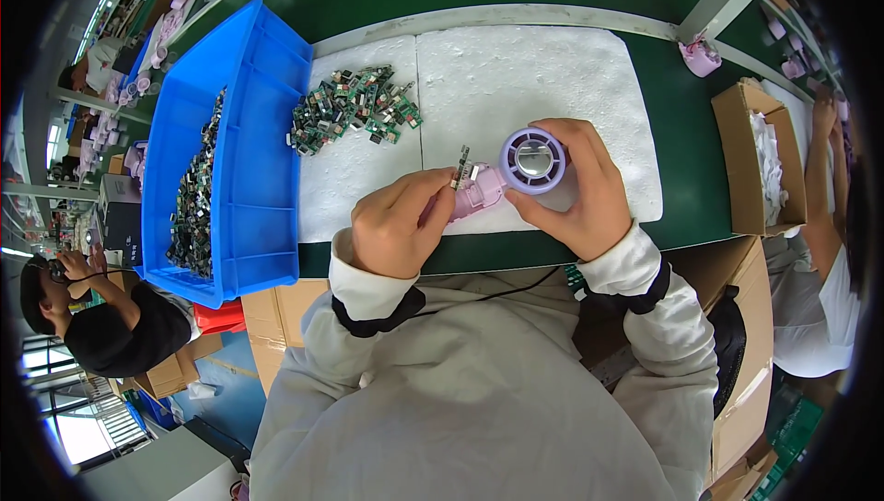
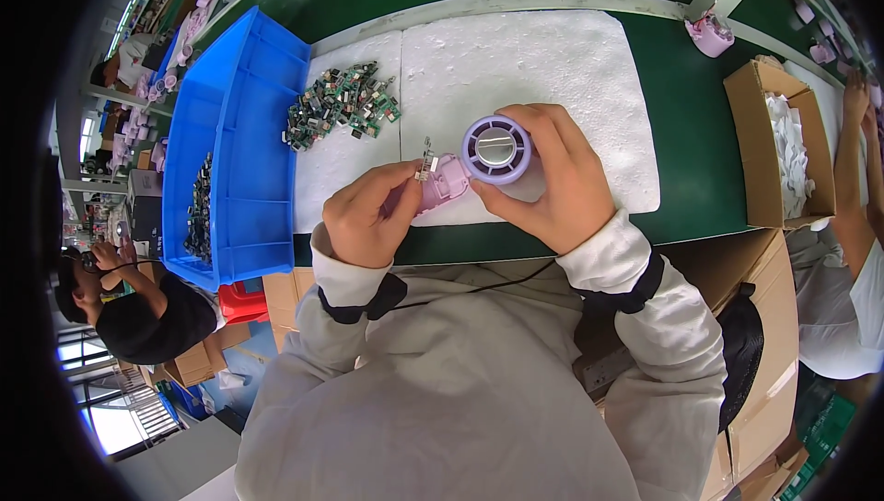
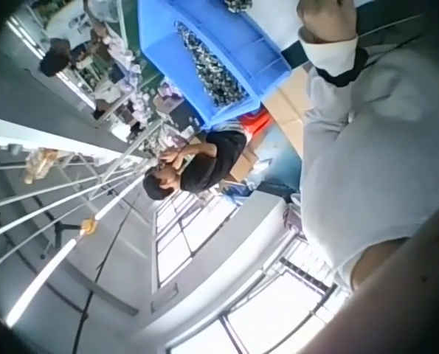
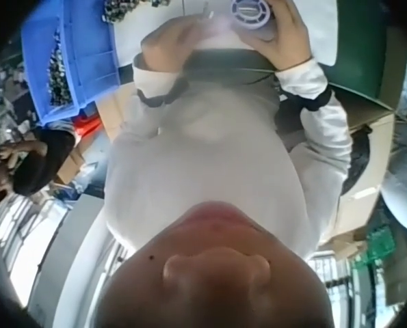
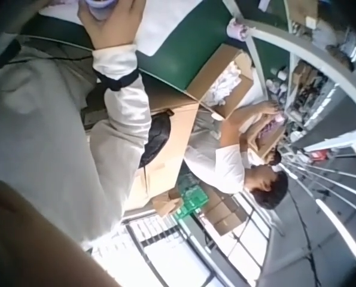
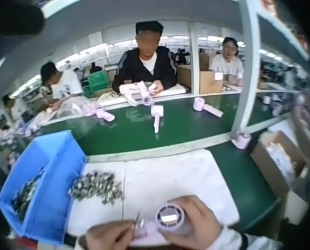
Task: The person picks up a circuit board and a pink fan housing, connects a wire to the board, and presses the board into the housing before setting the assembly aside.
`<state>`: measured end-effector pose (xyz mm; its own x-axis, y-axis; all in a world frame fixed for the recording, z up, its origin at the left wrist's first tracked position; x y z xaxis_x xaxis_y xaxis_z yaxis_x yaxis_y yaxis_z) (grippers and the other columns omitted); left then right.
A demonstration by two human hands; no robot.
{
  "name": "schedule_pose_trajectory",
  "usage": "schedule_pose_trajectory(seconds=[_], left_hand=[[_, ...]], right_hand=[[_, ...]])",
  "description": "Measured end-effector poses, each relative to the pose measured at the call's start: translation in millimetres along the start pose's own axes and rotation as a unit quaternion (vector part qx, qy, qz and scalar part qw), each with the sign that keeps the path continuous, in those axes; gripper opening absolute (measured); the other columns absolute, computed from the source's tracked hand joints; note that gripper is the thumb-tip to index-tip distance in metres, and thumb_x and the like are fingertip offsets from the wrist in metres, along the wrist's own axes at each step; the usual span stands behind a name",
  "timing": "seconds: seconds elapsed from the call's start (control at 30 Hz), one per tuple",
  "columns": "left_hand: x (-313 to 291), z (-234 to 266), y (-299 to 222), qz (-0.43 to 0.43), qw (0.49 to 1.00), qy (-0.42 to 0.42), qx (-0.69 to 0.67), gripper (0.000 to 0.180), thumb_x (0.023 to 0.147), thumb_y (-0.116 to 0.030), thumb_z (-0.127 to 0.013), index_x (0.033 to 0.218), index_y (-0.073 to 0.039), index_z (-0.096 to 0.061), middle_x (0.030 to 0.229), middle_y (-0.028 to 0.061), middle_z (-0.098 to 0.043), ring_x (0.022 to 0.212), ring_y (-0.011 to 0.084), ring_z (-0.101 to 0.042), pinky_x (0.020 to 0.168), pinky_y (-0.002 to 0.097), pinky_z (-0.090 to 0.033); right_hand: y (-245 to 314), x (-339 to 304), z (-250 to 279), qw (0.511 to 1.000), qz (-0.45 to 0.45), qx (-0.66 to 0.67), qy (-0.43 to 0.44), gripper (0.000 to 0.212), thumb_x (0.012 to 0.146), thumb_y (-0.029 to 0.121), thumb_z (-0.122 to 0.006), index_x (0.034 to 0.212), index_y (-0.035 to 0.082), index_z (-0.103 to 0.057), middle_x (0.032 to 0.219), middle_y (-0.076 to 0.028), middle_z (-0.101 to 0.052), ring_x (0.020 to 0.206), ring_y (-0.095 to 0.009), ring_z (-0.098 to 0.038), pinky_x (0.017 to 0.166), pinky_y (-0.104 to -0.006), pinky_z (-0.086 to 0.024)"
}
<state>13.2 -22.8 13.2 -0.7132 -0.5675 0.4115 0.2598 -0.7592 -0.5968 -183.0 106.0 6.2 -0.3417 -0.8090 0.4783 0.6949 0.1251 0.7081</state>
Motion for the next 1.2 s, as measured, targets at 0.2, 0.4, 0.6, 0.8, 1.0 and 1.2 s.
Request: schedule_pose_trajectory(seconds=[0.2, 0.4, 0.6, 0.8, 1.0, 1.2], left_hand=[[2.7, 2.2, 9.0, 0.128, 0.976, 0.01, -0.178, 0.016, 0.092, 0.0, -0.072, 0.107, 0.004, -0.073, 0.097, 0.0136, -0.077, 0.083, 0.0174, -0.075, 0.073, 0.0269, -0.058], [7.9, 2.1, 21.3, 0.235, 0.898, 0.065, -0.365, 0.013, 0.098, -0.002, -0.068, 0.105, 0.009, -0.072, 0.099, 0.0111, -0.076, 0.089, 0.0138, -0.071, 0.079, 0.0269, -0.056], [3.4, 15.1, 16.3, 0.193, 0.923, -0.047, -0.329, 0.018, 0.095, -0.004, -0.071, 0.111, 0.004, -0.071, 0.098, 0.0143, -0.075, 0.088, 0.022, -0.073, 0.082, 0.031, -0.057], [-1.3, 38.7, 31.7, 0.02, 0.983, -0.167, 0.078, 0.035, 0.092, -0.01, -0.071, 0.126, -0.005, -0.067, 0.124, 0.018, -0.066, 0.12, 0.0382, -0.06, 0.103, 0.0445, -0.048], [-12.9, 29.9, 50.7, 0.033, 0.99, -0.105, 0.09, 0.042, 0.088, -0.011, -0.073, 0.129, -0.006, -0.065, 0.136, 0.0162, -0.059, 0.131, 0.0425, -0.048, 0.109, 0.0504, -0.041], [-13.5, 23.9, 50.4, 0.051, 0.991, -0.092, 0.084, 0.042, 0.087, -0.012, -0.074, 0.128, -0.007, -0.066, 0.135, 0.0141, -0.061, 0.124, 0.0413, -0.051, 0.107, 0.0502, -0.042]], right_hand=[[2.5, -0.6, 0.0, 1.0, -0.008, 0.002, 0.016, 0.064, 0.075, 0.012, -0.088, 0.129, 0.001, -0.056, 0.12, -0.017, -0.06, 0.11, -0.033, -0.064, 0.095, -0.0378, -0.052], [1.8, 3.5, 4.1, 1.0, -0.021, 0.008, 0.019, 0.064, 0.074, 0.014, -0.089, 0.128, 0.001, -0.058, 0.12, -0.016, -0.06, 0.109, -0.033, -0.064, 0.094, -0.0374, -0.053], [12.2, 11.4, 30.5, 0.994, -0.01, -0.037, 0.099, 0.061, 0.074, 0.013, -0.09, 0.126, 0.001, -0.06, 0.117, -0.017, -0.063, 0.105, -0.028, -0.066, 0.09, -0.0353, -0.054], [-12.6, 21.8, 63.5, 0.971, -0.219, -0.017, 0.095, 0.058, 0.079, 0.017, -0.089, 0.125, -0.001, -0.06, 0.092, -0.008, -0.07, 0.069, -0.014, -0.065, 0.065, -0.026, -0.053], [-83.3, 93.7, 111.8, 0.918, -0.371, -0.1, -0.098, 0.067, 0.086, 0.033, -0.085, 0.129, -0.01, -0.056, 0.077, -0.007, -0.069, 0.059, -0.012, -0.066, 0.05, -0.024, -0.051], [-186.5, 157.1, 121.3, 0.878, -0.422, 0.062, -0.217, 0.077, 0.087, 0.048, -0.08, 0.134, -0.007, -0.056, 0.087, -0.008, -0.071, 0.067, -0.016, -0.069, 0.058, -0.0268, -0.056]])
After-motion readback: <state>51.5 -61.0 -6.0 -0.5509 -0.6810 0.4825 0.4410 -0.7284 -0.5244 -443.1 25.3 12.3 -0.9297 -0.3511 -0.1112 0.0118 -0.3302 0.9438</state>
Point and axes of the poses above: each hand's wrist, its own x-axis towards the middle knuckle, its own z-axis out of the back of the hand, y = z × x, the point moved 1 cm from there along x, towards the middle knuckle
